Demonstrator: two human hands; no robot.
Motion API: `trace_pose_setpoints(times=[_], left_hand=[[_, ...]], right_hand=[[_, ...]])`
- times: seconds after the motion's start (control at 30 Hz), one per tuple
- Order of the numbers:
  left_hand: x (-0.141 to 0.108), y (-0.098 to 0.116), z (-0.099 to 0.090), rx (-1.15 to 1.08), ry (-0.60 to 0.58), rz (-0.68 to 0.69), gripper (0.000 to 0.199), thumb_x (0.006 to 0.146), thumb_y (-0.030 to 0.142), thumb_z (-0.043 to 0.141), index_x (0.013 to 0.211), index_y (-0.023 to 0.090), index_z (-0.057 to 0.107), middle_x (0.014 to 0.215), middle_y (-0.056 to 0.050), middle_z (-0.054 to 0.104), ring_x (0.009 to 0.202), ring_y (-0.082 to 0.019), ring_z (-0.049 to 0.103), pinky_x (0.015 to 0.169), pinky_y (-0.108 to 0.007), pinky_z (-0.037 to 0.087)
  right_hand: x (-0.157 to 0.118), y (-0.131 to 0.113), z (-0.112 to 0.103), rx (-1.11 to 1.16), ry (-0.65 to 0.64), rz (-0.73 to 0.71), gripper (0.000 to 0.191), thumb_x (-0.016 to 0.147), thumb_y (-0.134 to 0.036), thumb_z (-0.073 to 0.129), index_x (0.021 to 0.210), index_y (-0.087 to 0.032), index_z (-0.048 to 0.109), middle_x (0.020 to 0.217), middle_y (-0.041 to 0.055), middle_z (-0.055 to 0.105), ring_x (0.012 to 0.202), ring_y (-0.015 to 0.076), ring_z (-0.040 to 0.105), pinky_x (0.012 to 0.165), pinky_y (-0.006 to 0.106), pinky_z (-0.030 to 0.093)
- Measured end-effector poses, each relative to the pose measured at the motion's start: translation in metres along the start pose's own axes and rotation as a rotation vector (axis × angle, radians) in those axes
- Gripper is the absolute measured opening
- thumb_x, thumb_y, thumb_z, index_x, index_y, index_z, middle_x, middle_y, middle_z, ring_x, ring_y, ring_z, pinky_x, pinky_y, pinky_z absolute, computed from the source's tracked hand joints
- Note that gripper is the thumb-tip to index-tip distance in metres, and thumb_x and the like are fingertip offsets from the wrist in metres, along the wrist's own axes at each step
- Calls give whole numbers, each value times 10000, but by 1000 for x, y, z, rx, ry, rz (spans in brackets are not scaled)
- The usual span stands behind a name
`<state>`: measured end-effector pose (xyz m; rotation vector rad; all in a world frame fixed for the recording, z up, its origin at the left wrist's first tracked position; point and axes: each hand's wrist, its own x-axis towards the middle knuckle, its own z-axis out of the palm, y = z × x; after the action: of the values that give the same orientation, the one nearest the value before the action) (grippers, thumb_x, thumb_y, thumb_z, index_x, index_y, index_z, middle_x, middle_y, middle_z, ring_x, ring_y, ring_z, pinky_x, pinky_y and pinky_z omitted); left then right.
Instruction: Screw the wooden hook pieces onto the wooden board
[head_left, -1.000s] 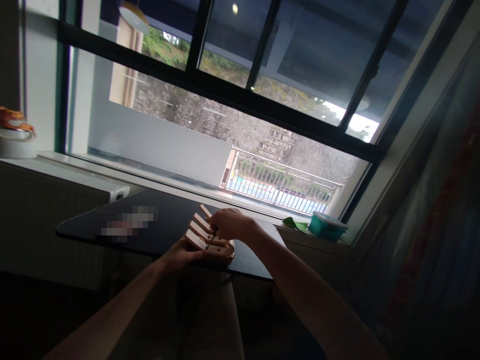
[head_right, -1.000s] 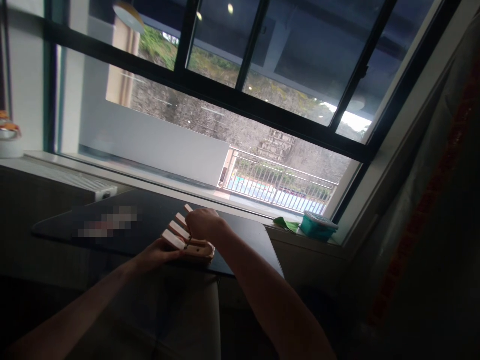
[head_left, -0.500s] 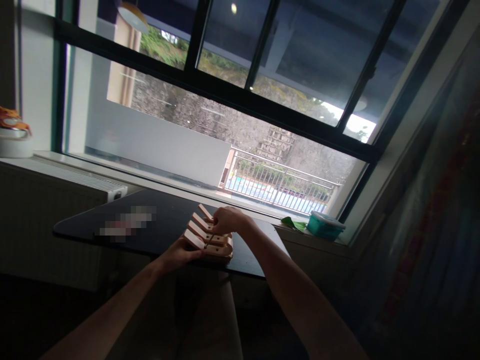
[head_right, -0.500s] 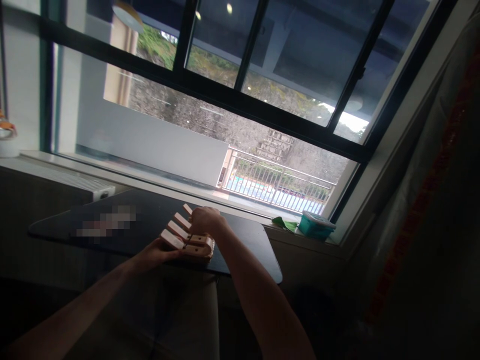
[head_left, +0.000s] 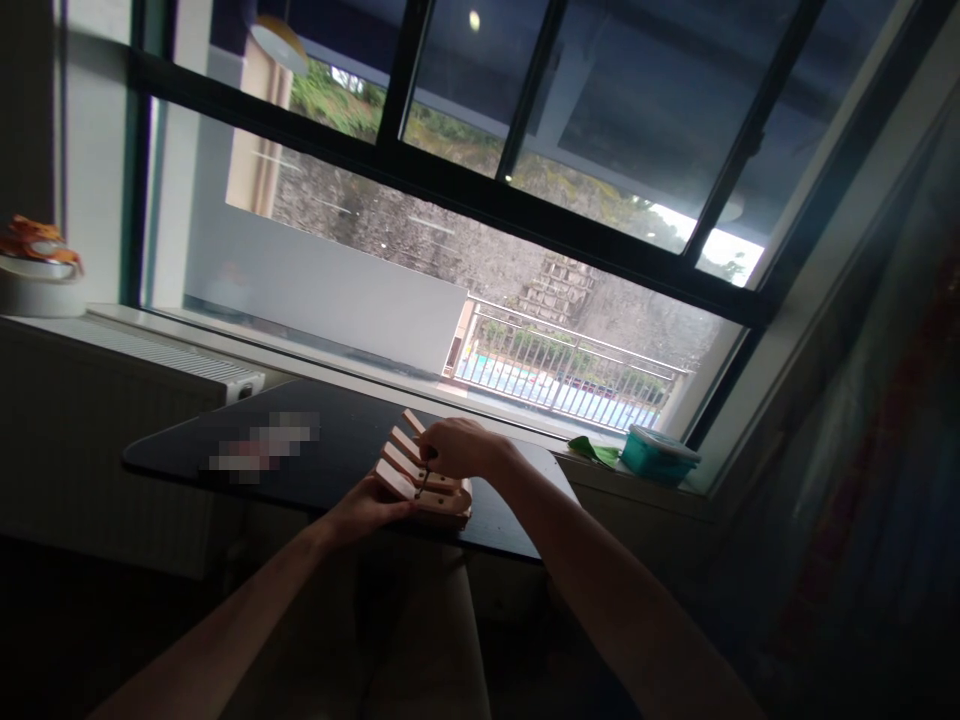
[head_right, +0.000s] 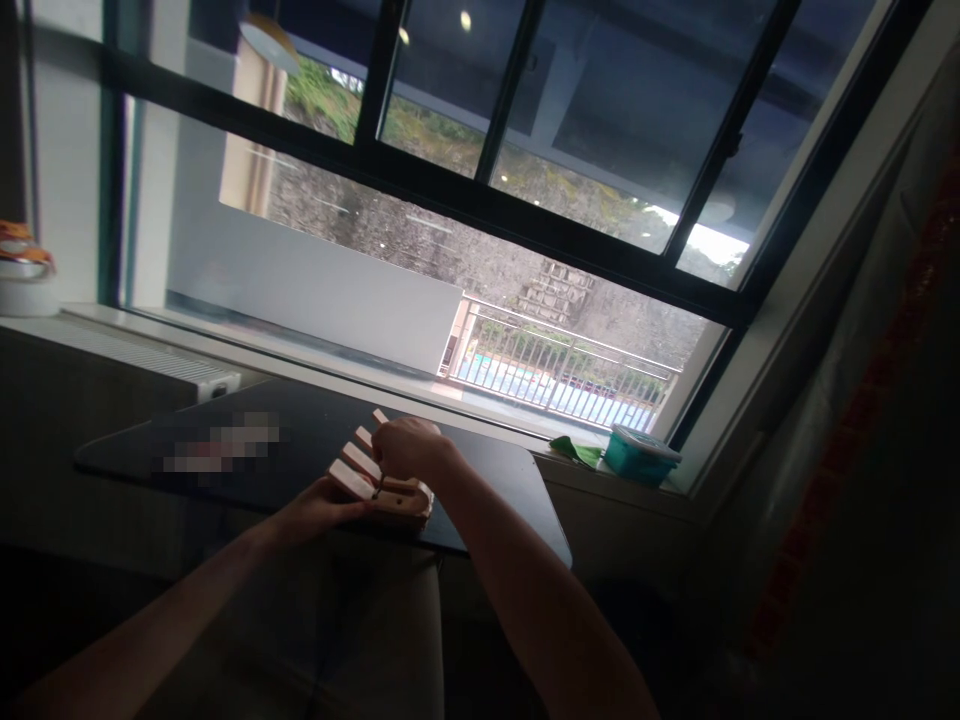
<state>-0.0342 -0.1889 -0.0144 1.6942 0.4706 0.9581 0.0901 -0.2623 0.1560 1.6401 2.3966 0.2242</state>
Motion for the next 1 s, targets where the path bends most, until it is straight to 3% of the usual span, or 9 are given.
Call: trace_pose_setpoints(times=[0.2,0.33,0.5,0.63,0.87,1.0], left_hand=[[-1,3,0,-16,4,-1,465,622,313,770,1046,147,676,1081,-87,716,1044,-321,634,966,-452,464],[-1,2,0,-78,-75,16,498,657,325,748,1120,170,648,1148,-79,689,1108,-305,603,1008,-445,433],[0,0,1,-67,16,11,544,603,327,789,1102,157,657,1123,-87,699,1074,-318,619,990,-452,448],[1,-4,-1,-27,7,20,485,624,314,776,1074,167,675,1120,-77,702,1064,-318,624,986,-449,452],[0,-1,-1,-29,7,3,452,609,326,778,1022,163,693,1067,-72,723,1035,-306,639,965,-435,467],[0,-4,0,-29,-9,-26,477,587,302,785,1021,128,690,1030,-96,730,994,-311,652,938,-447,477]], right_hand=[[8,3,4,93,39,94,224,763,-230,546,915,-220,711,872,21,703,721,142,603,543,211,363],[11,9,5,191,4,204,255,721,-274,610,948,-223,715,913,26,707,754,153,617,545,205,375],[6,19,5,250,-32,254,290,750,-339,610,994,-215,705,958,33,703,818,161,628,574,196,401],[-2,19,1,131,-77,206,328,727,-349,637,1020,-213,693,988,34,698,845,178,625,602,215,415],[-2,9,4,33,43,20,256,737,-214,568,943,-248,716,938,2,712,821,156,629,619,210,404],[4,7,6,69,25,36,268,711,-193,577,932,-228,725,886,9,718,779,147,628,589,195,397]])
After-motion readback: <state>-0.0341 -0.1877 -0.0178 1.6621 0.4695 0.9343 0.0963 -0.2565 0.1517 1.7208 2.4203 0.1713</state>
